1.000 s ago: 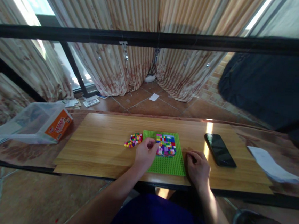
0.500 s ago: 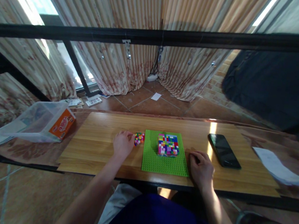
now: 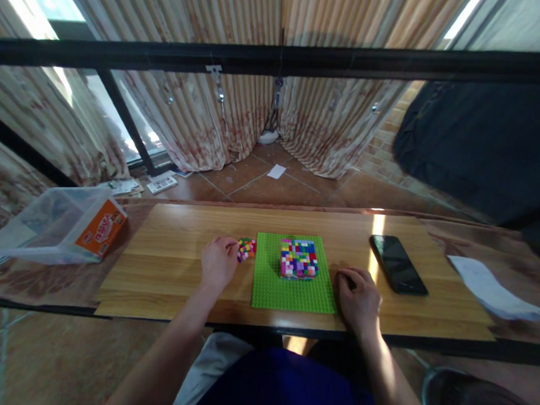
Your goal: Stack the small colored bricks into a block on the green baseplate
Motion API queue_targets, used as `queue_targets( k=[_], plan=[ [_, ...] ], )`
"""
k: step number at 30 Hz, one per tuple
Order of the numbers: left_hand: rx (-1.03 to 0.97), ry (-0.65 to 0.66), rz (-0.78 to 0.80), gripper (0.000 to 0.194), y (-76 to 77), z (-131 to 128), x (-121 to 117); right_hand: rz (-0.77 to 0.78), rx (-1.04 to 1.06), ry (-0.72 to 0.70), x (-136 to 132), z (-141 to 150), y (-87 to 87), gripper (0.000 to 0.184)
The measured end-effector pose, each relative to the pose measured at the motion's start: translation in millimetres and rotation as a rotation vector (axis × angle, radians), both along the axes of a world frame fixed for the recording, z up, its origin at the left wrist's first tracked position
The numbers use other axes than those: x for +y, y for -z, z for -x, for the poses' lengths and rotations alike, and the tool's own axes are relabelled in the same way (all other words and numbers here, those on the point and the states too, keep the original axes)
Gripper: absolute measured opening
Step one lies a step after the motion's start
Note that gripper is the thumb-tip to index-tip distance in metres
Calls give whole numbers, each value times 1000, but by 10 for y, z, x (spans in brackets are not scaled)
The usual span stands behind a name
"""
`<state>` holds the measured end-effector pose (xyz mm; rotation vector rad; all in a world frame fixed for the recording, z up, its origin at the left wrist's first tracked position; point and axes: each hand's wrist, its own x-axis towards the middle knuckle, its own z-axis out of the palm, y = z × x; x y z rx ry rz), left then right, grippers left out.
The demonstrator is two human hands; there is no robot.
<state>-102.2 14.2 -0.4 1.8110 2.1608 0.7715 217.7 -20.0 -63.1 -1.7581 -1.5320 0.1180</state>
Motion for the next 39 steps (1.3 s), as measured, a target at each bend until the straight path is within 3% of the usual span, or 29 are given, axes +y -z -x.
queue_targets(
  k=[5,9,19,27,39],
  plan=[
    [-246,320,-152,12,-85,-287,-262,-1,5,6,-5,20,-32,30],
    [-283,429,-169,9,-102,-514,-358,1,15,8,-4,37,-55,30],
    [-282,487,-169,8,-103,-719,-242,-2,19,14,-8,52,-76,29],
    [-271,462,-165,6,-91,-773,-191,-4,21,8,-4,38,-56,28],
    [-66,507,-481,15,78,-799,-271,0,31,12,-14,59,-85,27]
  ],
)
